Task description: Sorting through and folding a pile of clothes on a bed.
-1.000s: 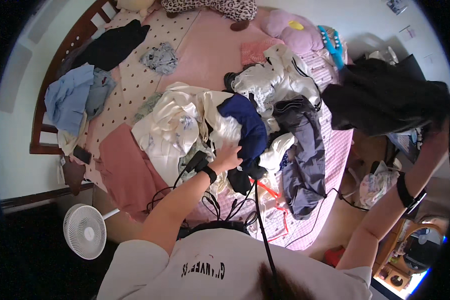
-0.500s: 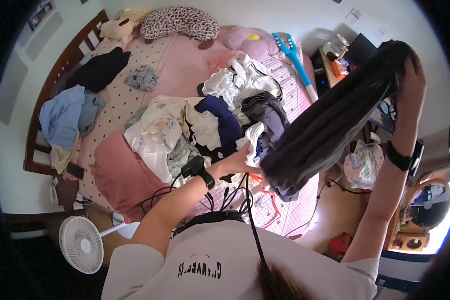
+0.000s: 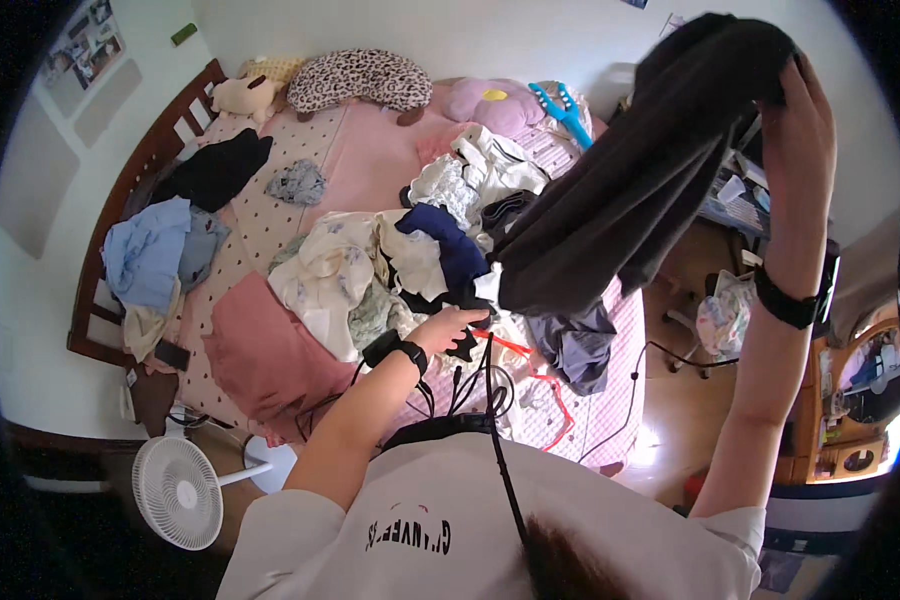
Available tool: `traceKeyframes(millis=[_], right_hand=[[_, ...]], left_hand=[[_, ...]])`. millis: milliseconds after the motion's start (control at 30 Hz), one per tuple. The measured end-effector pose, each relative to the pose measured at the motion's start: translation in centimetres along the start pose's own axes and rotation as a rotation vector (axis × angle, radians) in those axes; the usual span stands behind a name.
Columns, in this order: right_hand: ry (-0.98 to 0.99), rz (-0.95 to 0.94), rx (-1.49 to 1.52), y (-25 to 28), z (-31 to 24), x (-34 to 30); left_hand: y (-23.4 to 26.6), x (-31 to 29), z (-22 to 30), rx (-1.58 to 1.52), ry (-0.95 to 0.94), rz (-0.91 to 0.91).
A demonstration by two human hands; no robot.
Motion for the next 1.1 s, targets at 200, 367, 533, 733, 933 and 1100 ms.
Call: traceKeyframes(millis=[200,367,533,733,933,1100], right_hand=[[0.129,0.112,-0.008,-7.2,-7.4,0.8],[0.151,0.161,0.013,-5.6,-8.2,4.2],[0.118,0.188,0.003,-3.6,-6.1,6.1],[-0.049,-0.161,-0.370,1.1,8.3,4.2],[-0.489,-0.575,-0.115,-4.1,11.5,-10.4],[-0.534,-0.475,0.190,-6.2,11.3,-20.5]], left_hand=[[-2.7,-0.3,1.1,-0.214,-0.239,-0.064],[-7.1,-1.5,4.6,-0.180,-0.301,-0.062],[-6.1,-3.9,7.3,-0.289,-0.924,-0.001],[-2.3,-13.0,14.8,-0.600,-0.545,-0.011],[-2.2,-18.0,22.8,-0.568,-0.680,-0.182],[-6.0,-17.7,24.9,-0.654,-0.773,-0.240]])
Point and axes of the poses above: each hand's wrist, its own x-axis towards the middle knuckle, its own y-axis out of the back of the hand, z = x × y, the point moved 3 cm from there along x, towards the middle knuckle, and after that the axes turned 4 degrees about y, right-handed, at the moved point
